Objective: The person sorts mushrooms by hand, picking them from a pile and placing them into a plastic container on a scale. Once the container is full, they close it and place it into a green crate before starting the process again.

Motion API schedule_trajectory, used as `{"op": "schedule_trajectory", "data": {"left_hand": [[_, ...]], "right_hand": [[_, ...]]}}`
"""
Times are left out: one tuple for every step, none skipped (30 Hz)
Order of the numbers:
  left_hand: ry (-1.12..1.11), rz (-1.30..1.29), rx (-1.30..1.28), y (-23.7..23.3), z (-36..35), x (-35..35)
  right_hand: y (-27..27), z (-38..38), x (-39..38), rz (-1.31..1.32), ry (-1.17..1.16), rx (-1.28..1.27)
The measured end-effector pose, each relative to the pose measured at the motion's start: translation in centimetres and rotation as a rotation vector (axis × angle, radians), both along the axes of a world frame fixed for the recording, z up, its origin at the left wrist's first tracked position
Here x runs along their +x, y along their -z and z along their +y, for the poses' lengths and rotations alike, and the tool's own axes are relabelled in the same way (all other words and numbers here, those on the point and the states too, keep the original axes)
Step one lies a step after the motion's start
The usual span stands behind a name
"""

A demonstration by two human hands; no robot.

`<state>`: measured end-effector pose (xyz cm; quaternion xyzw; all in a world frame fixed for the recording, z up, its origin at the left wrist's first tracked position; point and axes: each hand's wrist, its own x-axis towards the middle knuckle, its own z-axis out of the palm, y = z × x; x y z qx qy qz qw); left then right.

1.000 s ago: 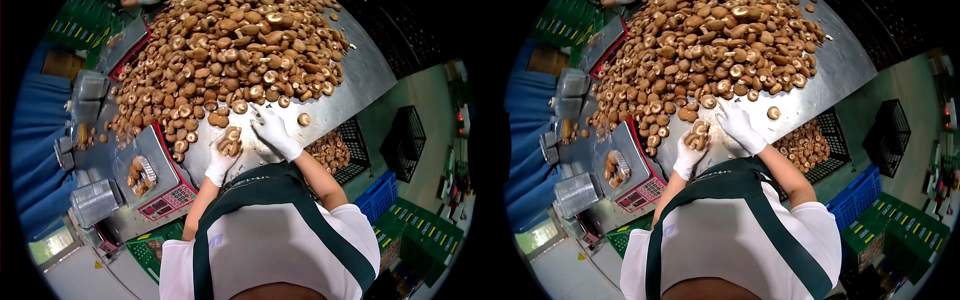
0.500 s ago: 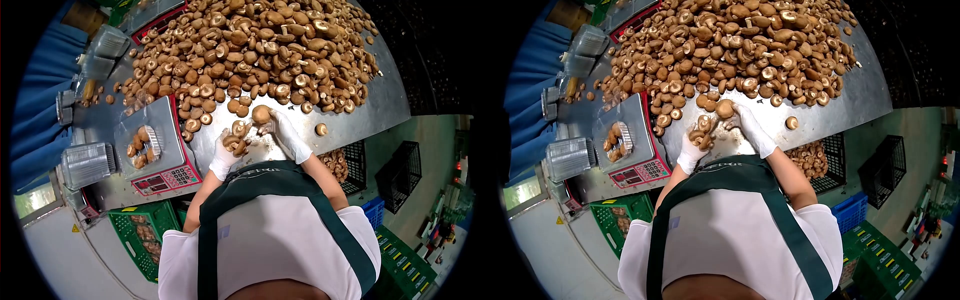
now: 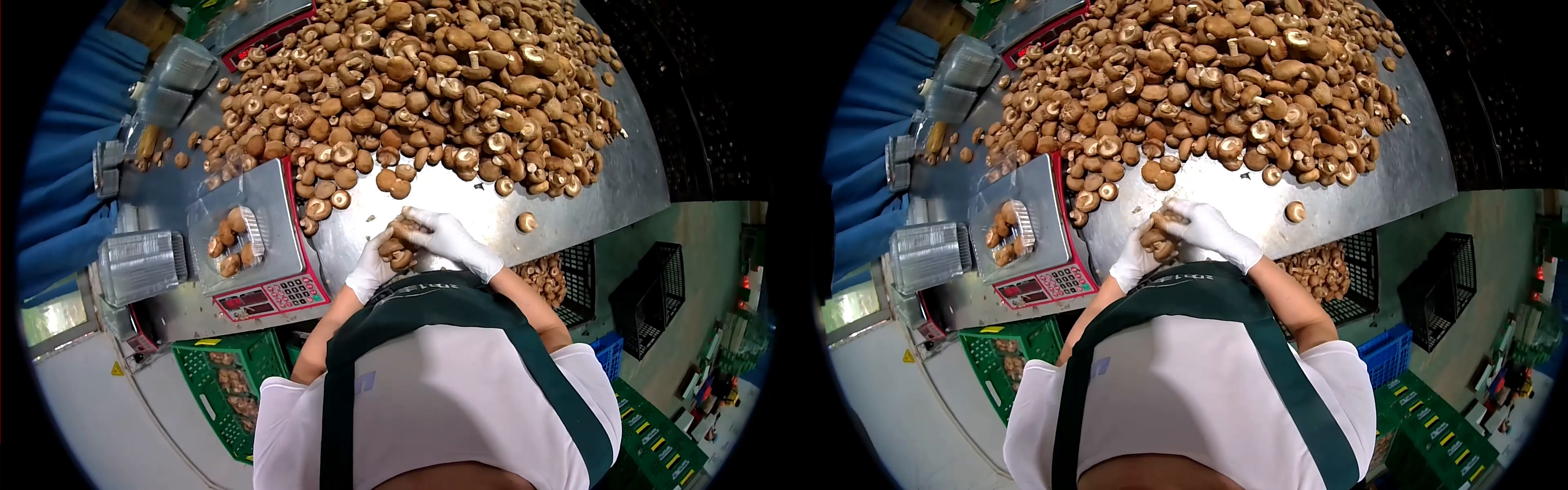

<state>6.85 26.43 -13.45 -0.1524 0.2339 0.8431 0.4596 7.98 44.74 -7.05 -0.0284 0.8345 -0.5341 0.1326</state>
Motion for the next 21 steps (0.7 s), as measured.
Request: {"op": "schedule_trajectory", "data": {"left_hand": [[-0.032,0.015,-0.018,0.4,-0.3,0.0],[-0.064,0.028,-0.037,0.8,-0.8,0.1],[-0.084,0.023,0.078,1.3,-1.7,0.2],[-0.091,0.026,0.079,1.8,-2.3,0.2],[-0.126,0.035,0.156,1.9,-2.8,0.1],[-0.159,0.044,0.234,1.7,-3.1,0.0],[-0.192,0.010,0.204,1.5,-3.3,0.0],[-0.200,0.014,0.204,1.1,-3.4,0.1],[-0.251,-0.022,0.190,0.8,-3.4,0.1],[-0.303,-0.057,0.176,0.6,-3.4,0.0],[-0.321,-0.021,0.230,0.5,-3.4,-0.1],[-0.331,-0.012,0.231,0.1,-3.5,-0.3],[-0.345,-0.017,0.204,-0.3,-3.7,-0.3],[-0.360,-0.026,0.176,-0.5,-3.8,-0.2],[-0.372,-0.028,0.177,-0.1,-4.0,-0.1],[-0.344,0.001,0.144,0.6,-4.4,0.1],[-0.317,0.030,0.111,0.8,-4.7,0.3],[-0.325,0.026,0.110,0.9,-4.9,0.5],[-0.295,0.053,0.110,0.9,-5.2,0.7],[-0.265,0.079,0.110,0.6,-5.4,0.9],[-0.283,0.065,0.077,-0.2,-5.4,1.0]], "right_hand": [[0.0,0.2,-0.7,-0.075,0.113,-0.050],[0.5,0.1,-1.5,-0.053,0.238,-0.132],[-0.1,0.3,-2.7,0.001,0.243,0.032],[-0.8,0.4,-4.2,0.059,0.248,0.196],[-0.2,0.1,-5.5,0.325,0.236,0.269],[0.3,-0.5,-6.8,0.337,0.189,0.338],[0.7,-1.2,-8.1,0.419,0.108,0.499],[1.2,-2.0,-9.0,0.498,0.025,0.658],[1.6,-3.1,-9.3,0.427,-0.088,0.775],[3.8,-3.8,-9.3,0.570,-0.068,0.810],[5.0,-4.3,-9.2,0.594,-0.088,0.803],[5.4,-4.8,-9.1,0.618,-0.107,0.797],[5.7,-5.0,-8.6,0.611,-0.101,0.772],[4.8,-4.7,-7.9,0.609,-0.129,0.737],[4.5,-4.4,-7.2,0.596,-0.186,0.729],[4.4,-4.2,-6.4,0.580,-0.243,0.721],[4.1,-4.1,-5.6,0.579,-0.254,0.718],[3.9,-4.0,-4.7,0.498,-0.256,0.655],[3.6,-4.0,-4.4,0.418,-0.256,0.592],[3.3,-3.9,-4.4,0.417,-0.260,0.591],[3.0,-3.7,-4.5,0.379,-0.202,0.557]]}}
